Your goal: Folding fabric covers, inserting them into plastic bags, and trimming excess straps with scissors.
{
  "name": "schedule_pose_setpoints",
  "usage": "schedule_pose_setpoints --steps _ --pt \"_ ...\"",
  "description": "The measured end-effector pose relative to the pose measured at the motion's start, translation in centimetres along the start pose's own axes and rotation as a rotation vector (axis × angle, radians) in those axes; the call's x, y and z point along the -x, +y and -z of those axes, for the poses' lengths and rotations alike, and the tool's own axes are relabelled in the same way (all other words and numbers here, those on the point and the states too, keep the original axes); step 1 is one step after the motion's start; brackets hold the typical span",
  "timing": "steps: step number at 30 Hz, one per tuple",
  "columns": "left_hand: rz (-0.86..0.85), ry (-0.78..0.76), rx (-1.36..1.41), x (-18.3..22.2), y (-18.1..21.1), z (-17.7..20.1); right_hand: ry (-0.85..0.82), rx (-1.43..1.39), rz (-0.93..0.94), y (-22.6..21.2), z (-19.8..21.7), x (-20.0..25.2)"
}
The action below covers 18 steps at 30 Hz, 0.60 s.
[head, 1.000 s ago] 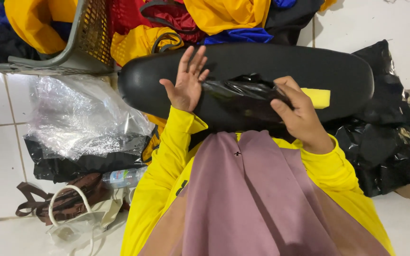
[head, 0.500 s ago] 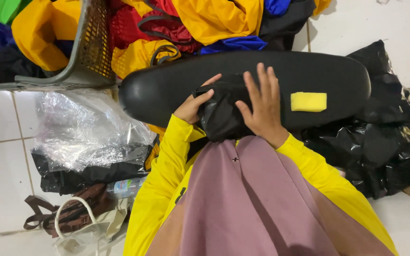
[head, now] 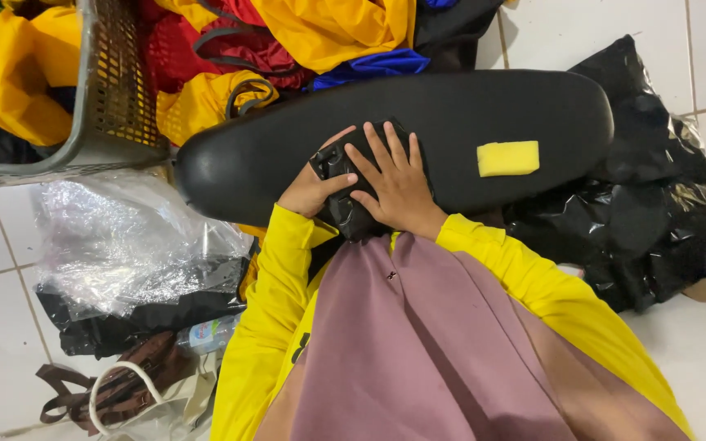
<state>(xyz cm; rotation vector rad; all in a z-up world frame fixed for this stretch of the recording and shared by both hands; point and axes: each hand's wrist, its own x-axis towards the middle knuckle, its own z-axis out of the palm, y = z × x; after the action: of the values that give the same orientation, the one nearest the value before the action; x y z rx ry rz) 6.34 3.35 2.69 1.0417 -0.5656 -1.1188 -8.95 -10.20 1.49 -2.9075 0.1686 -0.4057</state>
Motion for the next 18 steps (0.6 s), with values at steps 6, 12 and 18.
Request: schedule_pose_setpoints --steps 6,12,18 --pt "0.002 0.014 -0.039 0.1 0.1 0.3 -0.024 -0.037 -0.012 0.0 0.1 -0.3" --pt "0.065 0.078 -0.043 0.2 1.1 -0.5 -0.048 -0.076 -0.010 0.2 0.1 -0.5" --pt "0.003 -0.022 -0.090 -0.2 -0.2 0.6 -0.103 -0.292 0.019 1.7 0.3 -0.7"
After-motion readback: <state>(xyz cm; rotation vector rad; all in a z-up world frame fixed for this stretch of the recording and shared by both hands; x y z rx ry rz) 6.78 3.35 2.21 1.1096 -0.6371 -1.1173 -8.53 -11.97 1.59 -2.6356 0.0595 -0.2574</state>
